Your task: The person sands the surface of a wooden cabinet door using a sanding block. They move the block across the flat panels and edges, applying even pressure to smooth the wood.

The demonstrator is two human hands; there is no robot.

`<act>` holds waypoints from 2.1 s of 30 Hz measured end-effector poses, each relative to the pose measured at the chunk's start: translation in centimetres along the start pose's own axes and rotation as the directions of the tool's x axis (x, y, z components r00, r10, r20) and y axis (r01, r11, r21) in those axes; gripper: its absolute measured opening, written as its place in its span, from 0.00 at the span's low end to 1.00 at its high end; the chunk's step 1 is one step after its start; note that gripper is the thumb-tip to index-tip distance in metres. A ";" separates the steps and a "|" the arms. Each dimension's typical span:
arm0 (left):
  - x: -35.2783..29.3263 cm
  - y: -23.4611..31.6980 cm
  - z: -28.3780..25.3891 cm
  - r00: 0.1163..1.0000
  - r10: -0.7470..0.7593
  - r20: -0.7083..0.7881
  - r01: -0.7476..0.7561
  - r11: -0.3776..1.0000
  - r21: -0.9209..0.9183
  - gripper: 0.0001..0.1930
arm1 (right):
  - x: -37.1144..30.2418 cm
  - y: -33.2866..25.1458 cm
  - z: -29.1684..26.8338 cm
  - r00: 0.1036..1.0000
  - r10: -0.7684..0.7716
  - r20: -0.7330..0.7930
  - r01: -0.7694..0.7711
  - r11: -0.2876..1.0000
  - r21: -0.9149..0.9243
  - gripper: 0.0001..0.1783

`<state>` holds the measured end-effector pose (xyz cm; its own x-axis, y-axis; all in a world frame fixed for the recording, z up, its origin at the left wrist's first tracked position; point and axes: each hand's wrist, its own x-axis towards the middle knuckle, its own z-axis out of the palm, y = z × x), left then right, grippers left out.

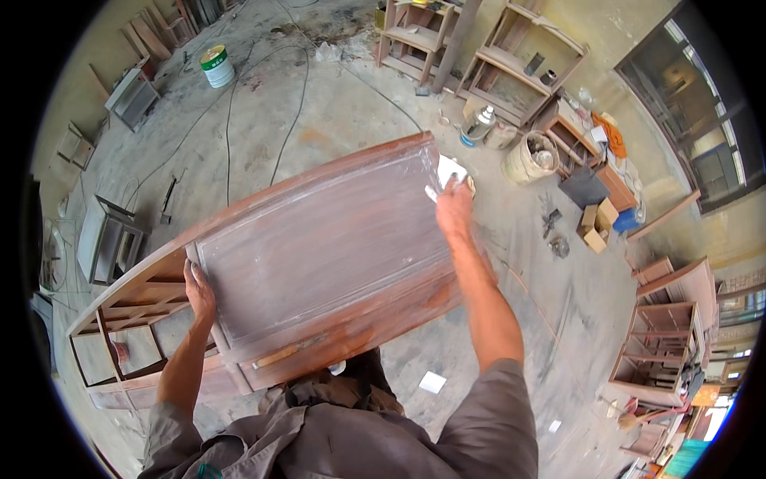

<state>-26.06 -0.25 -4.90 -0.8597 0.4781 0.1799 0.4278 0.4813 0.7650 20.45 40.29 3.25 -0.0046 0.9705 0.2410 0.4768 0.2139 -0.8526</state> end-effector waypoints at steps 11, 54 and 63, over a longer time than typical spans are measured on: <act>-1.1 2.2 -1.7 0.994 -0.102 -0.048 0.102 0.995 -0.003 0.27 | 1.2 0.3 6.3 0.709 -0.293 0.641 0.674 0.547 -0.496 0.32; -1.3 4.2 -1.9 0.970 -0.237 -0.047 0.225 0.957 -0.184 0.27 | -5.0 -0.1 9.3 0.813 -0.219 0.540 0.549 0.599 -0.583 0.35; -0.2 0.1 -1.0 0.990 -0.118 -0.076 0.098 0.968 -0.231 0.29 | -31.7 -18.7 25.3 0.363 -0.657 0.661 0.780 0.602 0.170 0.31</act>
<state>-26.07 -0.99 -4.26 -0.9231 0.3603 0.1347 0.2655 0.3433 0.9009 -10.58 8.35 -0.18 -0.8957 0.2852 0.3413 0.1342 0.9049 -0.4040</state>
